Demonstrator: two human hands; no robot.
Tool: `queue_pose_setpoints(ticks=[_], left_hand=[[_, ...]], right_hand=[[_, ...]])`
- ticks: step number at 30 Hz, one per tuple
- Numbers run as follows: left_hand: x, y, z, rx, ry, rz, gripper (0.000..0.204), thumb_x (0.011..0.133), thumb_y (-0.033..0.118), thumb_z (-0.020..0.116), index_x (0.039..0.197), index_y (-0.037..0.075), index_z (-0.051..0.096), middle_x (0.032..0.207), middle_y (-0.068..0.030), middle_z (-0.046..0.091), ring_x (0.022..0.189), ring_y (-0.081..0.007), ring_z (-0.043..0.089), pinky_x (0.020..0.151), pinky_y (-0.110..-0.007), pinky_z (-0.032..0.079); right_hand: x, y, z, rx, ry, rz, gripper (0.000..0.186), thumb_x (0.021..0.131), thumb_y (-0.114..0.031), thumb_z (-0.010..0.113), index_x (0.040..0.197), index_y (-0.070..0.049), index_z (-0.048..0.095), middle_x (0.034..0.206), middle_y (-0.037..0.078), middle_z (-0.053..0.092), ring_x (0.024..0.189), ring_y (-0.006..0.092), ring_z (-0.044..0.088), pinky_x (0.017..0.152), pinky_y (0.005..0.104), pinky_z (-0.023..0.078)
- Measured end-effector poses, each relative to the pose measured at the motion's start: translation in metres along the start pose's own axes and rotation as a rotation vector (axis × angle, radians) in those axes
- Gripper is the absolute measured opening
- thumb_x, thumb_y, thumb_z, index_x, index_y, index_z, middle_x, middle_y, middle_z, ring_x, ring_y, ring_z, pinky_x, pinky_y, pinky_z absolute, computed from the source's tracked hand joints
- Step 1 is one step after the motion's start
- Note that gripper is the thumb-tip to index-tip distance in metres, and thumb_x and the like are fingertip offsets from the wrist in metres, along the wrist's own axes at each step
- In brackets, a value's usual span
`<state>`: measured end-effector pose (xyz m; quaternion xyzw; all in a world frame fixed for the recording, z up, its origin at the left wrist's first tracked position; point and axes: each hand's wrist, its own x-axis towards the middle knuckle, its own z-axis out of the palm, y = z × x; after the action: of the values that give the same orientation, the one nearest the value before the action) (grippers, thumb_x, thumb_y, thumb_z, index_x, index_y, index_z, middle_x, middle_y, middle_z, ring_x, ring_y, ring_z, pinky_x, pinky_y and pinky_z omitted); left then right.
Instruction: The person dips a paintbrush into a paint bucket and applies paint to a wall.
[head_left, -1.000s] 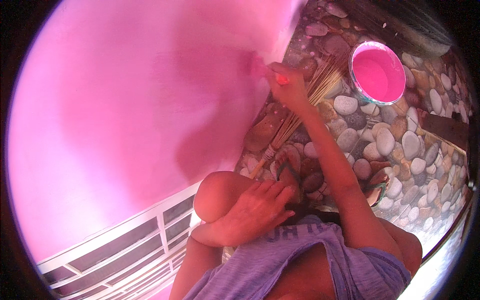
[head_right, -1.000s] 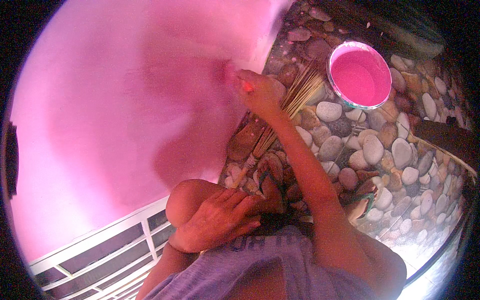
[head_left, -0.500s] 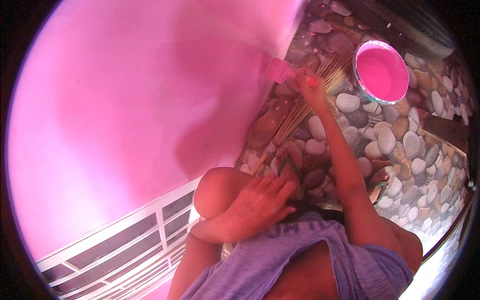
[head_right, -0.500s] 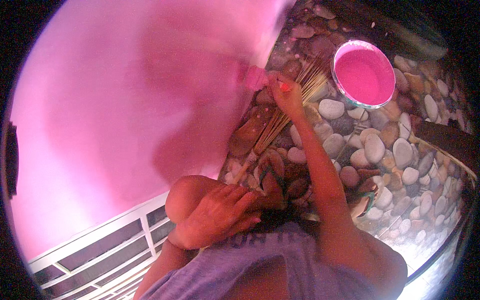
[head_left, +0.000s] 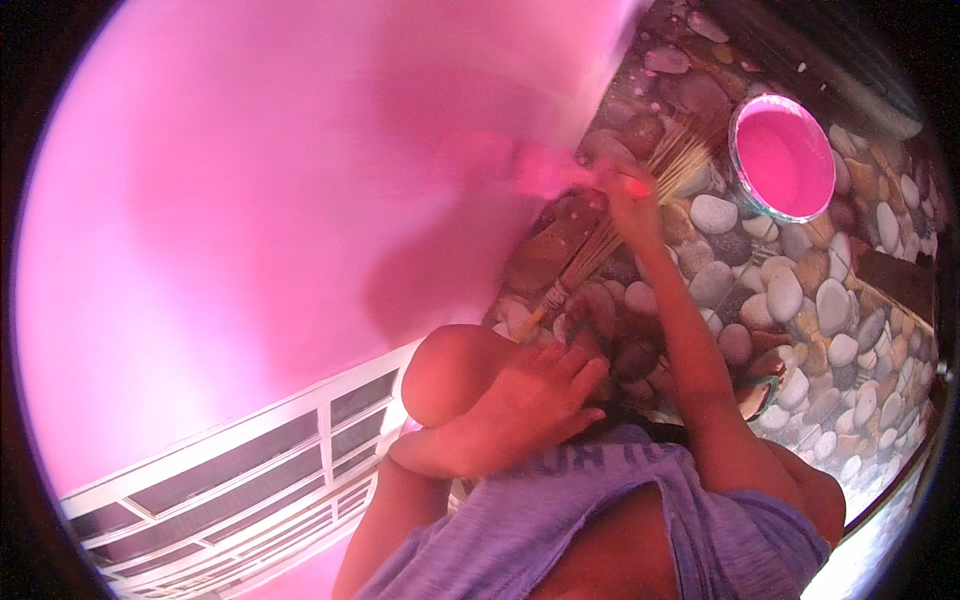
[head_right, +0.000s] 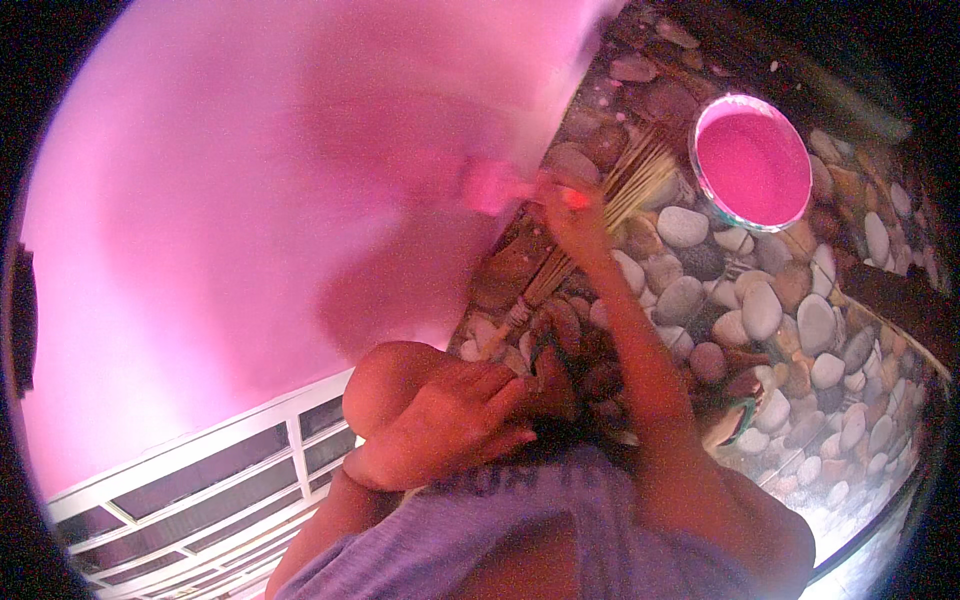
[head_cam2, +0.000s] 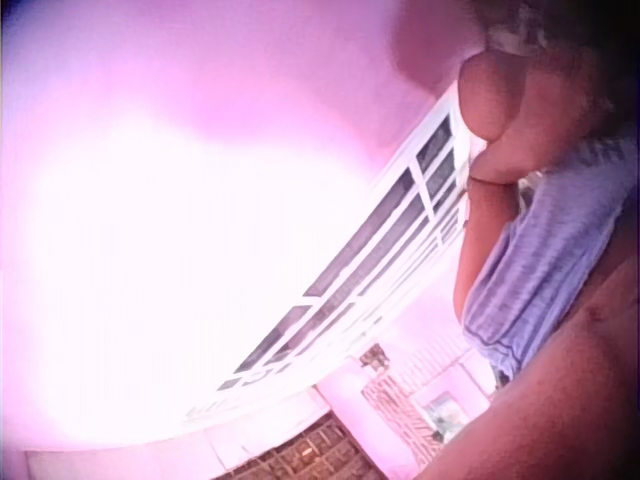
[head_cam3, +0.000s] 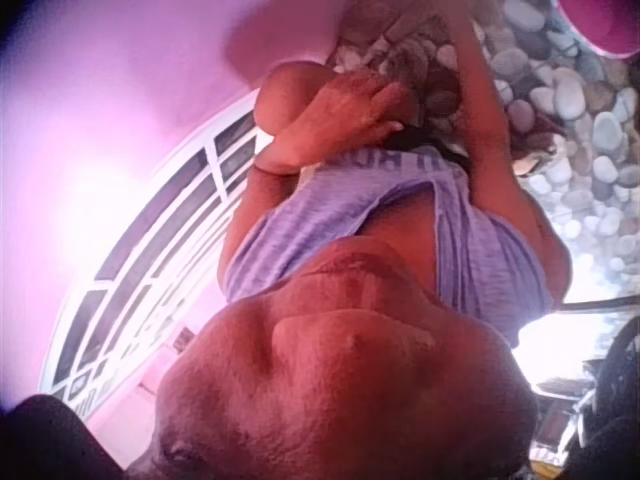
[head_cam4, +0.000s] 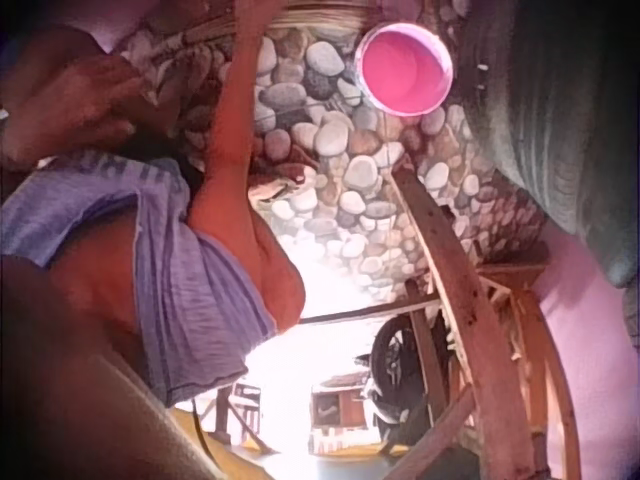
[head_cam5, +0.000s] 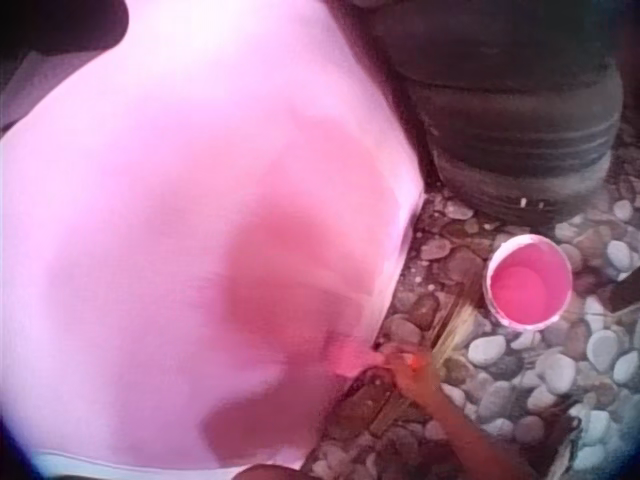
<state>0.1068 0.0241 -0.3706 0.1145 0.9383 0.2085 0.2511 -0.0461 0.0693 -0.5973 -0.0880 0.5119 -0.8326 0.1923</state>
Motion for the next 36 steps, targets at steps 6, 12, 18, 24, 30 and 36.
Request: queue_pose_setpoints(ticks=[6, 12, 18, 24, 30, 36], left_hand=[[-0.002, 0.002, 0.003, 0.004, -0.043, -0.005, 0.047, 0.079, 0.025, 0.063, 0.114, -0.002, 0.049, 0.102, -0.0151, 0.052, 0.096, -0.0296, 0.053, 0.081, -0.038, 0.045], [0.000, -0.002, -0.003, 0.002, -0.063, -0.001, 0.046, 0.080, 0.026, 0.062, 0.114, -0.002, 0.048, 0.102, -0.0149, 0.052, 0.096, -0.0288, 0.053, 0.082, -0.037, 0.045], [-0.004, 0.000, -0.002, 0.037, -0.006, 0.005, 0.046, 0.080, 0.026, 0.062, 0.113, -0.002, 0.048, 0.102, -0.0153, 0.052, 0.097, -0.0289, 0.052, 0.081, -0.037, 0.045], [-0.003, 0.002, -0.001, -0.010, -0.025, -0.003, 0.045, 0.079, 0.025, 0.063, 0.112, -0.002, 0.047, 0.102, -0.0158, 0.052, 0.097, -0.0296, 0.052, 0.082, -0.038, 0.045], [-0.001, 0.011, 0.002, -0.007, -0.008, 0.031, 0.044, 0.080, 0.025, 0.063, 0.112, -0.001, 0.047, 0.102, -0.0159, 0.052, 0.097, -0.0301, 0.052, 0.083, -0.038, 0.045], [0.003, 0.007, -0.001, 0.009, -0.018, 0.015, 0.045, 0.081, 0.025, 0.062, 0.115, -0.001, 0.047, 0.105, -0.0167, 0.052, 0.100, -0.0312, 0.052, 0.085, -0.039, 0.044]], right_hand=[[0.004, 0.020, 0.022, -0.464, 0.003, -0.444, 0.013, 0.085, -0.012, 0.058, 0.092, -0.002, 0.063, 0.074, 0.007, 0.062, 0.063, 0.0162, 0.058, 0.060, 0.0284, 0.048], [-0.024, -0.067, 0.090, -0.346, -0.118, -0.503, 0.006, 0.082, -0.004, 0.055, 0.079, -0.001, 0.058, 0.074, 0.010, 0.061, 0.063, 0.0167, 0.061, 0.059, 0.0274, 0.048], [-0.022, -0.055, 0.098, 0.052, -0.201, -0.521, 0.013, 0.088, -0.005, 0.050, 0.081, 0.002, 0.059, 0.074, 0.006, 0.063, 0.063, 0.0117, 0.060, 0.057, 0.0245, 0.047], [-0.033, 0.012, 0.041, -0.135, -0.019, -0.133, 0.010, 0.087, -0.006, 0.053, 0.088, 0.000, 0.062, 0.072, 0.006, 0.062, 0.066, 0.0134, 0.060, 0.059, 0.0259, 0.046], [-0.033, -0.022, 0.077, -0.691, -0.064, -0.514, 0.005, 0.082, -0.003, 0.054, 0.083, -0.003, 0.060, 0.073, 0.012, 0.059, 0.063, 0.0292, 0.057, 0.057, 0.0355, 0.047], [-0.034, -0.109, 0.106, 0.122, -0.294, -0.565, 0.006, 0.081, -0.008, 0.058, 0.084, -0.003, 0.058, 0.077, 0.010, 0.058, 0.067, 0.0260, 0.059, 0.061, 0.0345, 0.049]])
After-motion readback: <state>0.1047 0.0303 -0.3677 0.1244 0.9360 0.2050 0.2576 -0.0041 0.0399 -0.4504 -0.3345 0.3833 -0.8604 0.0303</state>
